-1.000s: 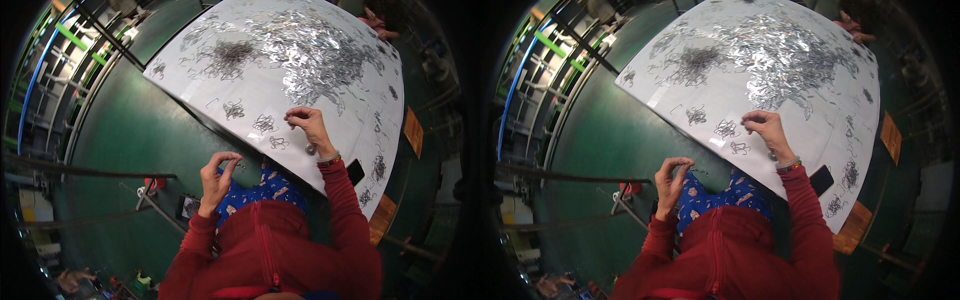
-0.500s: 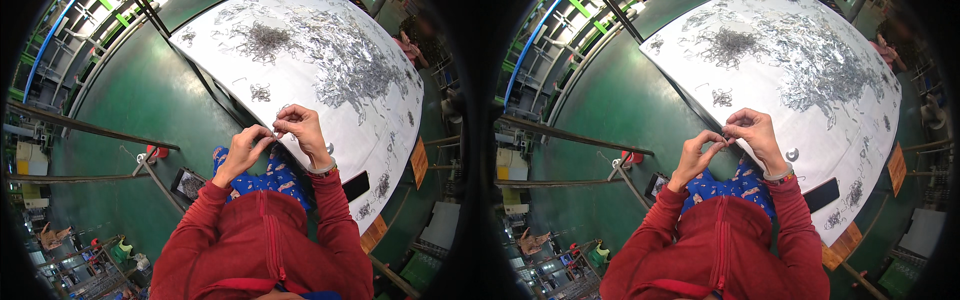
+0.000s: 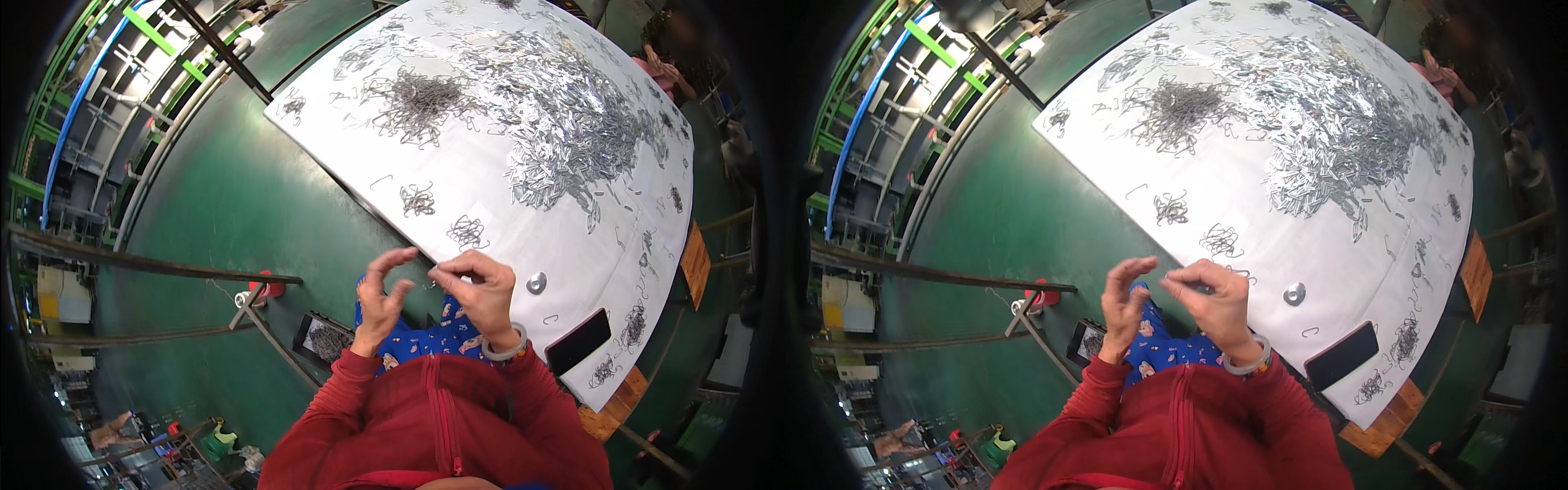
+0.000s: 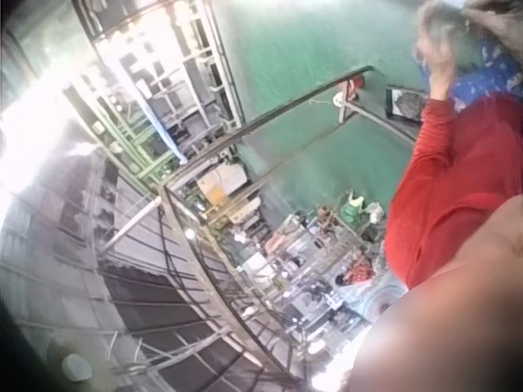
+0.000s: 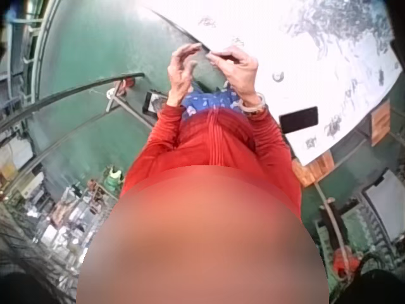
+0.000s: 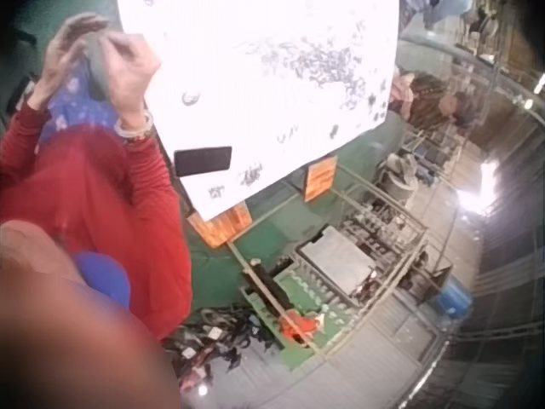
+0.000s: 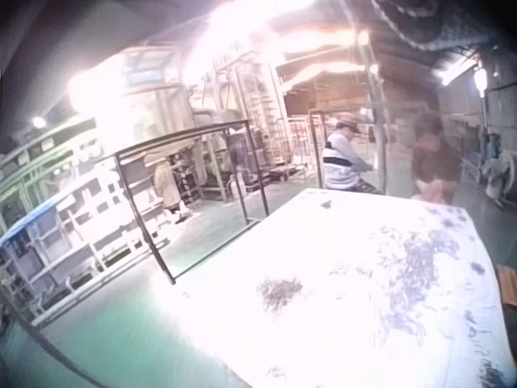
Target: The person repeatedly picks small metal hooks and split rings from a white table, links them together by hand, and hangs the assembled chains onto a hanging rack. The person continues this one-at-a-time assembly throughout the clip.
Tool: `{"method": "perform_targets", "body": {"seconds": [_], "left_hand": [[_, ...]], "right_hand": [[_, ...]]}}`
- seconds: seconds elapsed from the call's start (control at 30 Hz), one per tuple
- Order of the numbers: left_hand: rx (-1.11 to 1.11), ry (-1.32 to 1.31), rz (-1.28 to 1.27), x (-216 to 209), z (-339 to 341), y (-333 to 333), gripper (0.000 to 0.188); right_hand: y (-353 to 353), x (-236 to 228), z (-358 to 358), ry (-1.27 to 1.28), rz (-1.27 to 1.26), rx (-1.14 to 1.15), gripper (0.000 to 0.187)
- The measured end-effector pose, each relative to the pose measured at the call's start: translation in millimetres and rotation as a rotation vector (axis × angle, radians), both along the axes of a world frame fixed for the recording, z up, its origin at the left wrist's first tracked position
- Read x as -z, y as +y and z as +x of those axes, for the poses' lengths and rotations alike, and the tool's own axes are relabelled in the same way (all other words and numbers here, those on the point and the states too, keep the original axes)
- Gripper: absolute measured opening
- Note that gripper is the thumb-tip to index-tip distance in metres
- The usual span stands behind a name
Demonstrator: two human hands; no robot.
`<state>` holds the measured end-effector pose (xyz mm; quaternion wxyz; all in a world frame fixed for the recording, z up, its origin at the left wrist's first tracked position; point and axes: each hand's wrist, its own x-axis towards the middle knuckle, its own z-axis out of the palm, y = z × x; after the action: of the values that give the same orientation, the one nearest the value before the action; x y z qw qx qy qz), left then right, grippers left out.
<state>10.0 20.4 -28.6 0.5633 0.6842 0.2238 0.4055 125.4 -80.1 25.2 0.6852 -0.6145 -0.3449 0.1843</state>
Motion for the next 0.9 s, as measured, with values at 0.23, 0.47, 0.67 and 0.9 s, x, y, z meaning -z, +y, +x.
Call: {"method": "perform_targets", "body": {"seconds": [0.23,0.47,0.67,0.9], "left_hand": [[0.045,0.428,0.429,67,127,168,0.025],[0.124,0.769,1.021,121,196,235,0.017],[0.143,0.868,1.401,141,197,287,0.024],[0.129,0.765,0.936,144,156,288,0.042]], "right_hand": [[-14,17,1,0.181,-0.005,-0.15,0.007],[7,32,-4,0.292,0.154,-0.055,0.01],[-1,37,-7,0.293,0.045,-0.12,0.026],[-30,17,-17,0.313,0.01,-0.124,0.014]]}}
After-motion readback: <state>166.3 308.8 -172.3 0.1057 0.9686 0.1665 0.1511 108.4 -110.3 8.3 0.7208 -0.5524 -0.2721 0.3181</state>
